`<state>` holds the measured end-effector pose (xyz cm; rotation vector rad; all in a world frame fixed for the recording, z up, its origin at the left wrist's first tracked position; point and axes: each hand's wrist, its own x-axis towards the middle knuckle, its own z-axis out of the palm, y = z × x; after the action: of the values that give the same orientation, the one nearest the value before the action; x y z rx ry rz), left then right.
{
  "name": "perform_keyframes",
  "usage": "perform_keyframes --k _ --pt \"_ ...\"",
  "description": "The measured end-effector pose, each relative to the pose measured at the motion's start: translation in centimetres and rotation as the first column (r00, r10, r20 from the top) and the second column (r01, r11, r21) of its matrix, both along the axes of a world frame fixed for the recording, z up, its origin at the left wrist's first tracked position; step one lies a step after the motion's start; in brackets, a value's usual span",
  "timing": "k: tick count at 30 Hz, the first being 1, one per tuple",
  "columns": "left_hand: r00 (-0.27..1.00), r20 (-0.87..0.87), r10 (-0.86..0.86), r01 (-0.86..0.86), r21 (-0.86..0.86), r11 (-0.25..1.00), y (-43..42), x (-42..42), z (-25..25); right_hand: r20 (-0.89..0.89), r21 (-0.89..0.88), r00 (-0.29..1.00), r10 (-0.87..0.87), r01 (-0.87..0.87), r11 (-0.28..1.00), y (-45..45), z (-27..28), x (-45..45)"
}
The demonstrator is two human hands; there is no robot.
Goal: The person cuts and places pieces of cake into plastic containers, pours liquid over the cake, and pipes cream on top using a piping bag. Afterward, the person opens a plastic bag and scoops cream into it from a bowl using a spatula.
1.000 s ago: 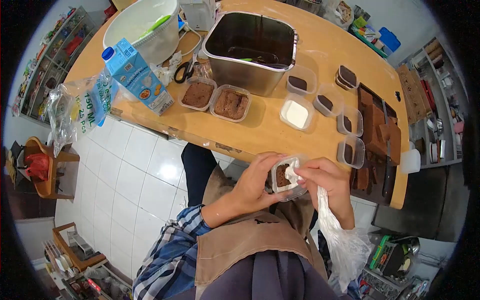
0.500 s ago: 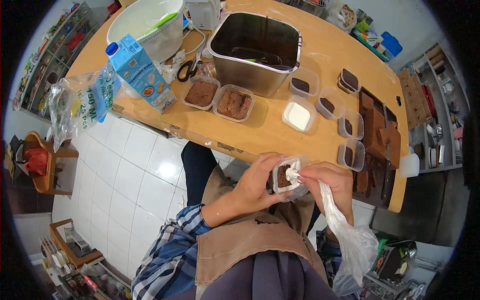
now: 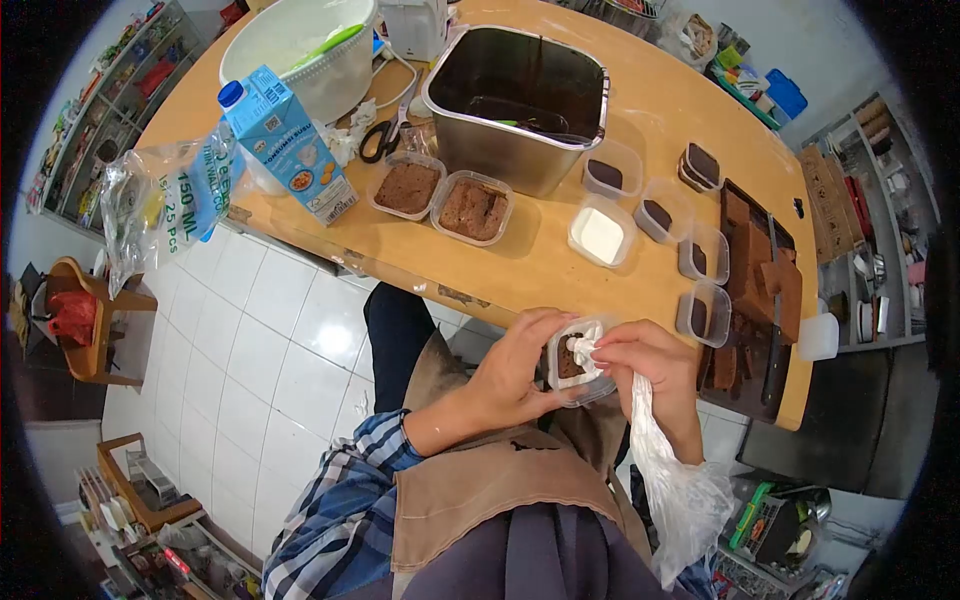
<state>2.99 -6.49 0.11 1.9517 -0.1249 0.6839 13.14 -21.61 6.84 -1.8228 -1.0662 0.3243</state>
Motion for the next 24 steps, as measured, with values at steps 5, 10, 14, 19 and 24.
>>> perform_keyframes --k 5,10,14,19,24 --pt "1.000 0.018 0.002 -0.002 -0.002 1.000 0.1 0.0 0.1 0.102 0.019 0.995 0.010 -0.012 1.000 0.7 1.4 -0.5" --pt "0.999 0.045 -0.002 0.002 0.010 1.000 0.1 0.0 0.1 0.130 0.010 0.991 -0.006 0.005 1.000 0.7 1.2 -0.1" --pt "1.000 0.030 -0.004 0.004 -0.001 1.000 0.1 0.0 -0.1 0.050 -0.033 0.998 -0.044 0.046 0.998 0.7 1.2 -0.3" --pt "0.999 0.041 0.008 -0.008 0.002 1.000 0.0 0.1 -0.1 0.052 0.009 0.998 -0.019 0.019 1.000 0.6 1.1 -0.4" --pt "0.999 0.030 0.012 -0.012 0.013 1.000 -0.1 0.0 -0.2 0.110 -0.022 0.994 -0.020 0.023 0.999 0.2 1.0 -0.4"
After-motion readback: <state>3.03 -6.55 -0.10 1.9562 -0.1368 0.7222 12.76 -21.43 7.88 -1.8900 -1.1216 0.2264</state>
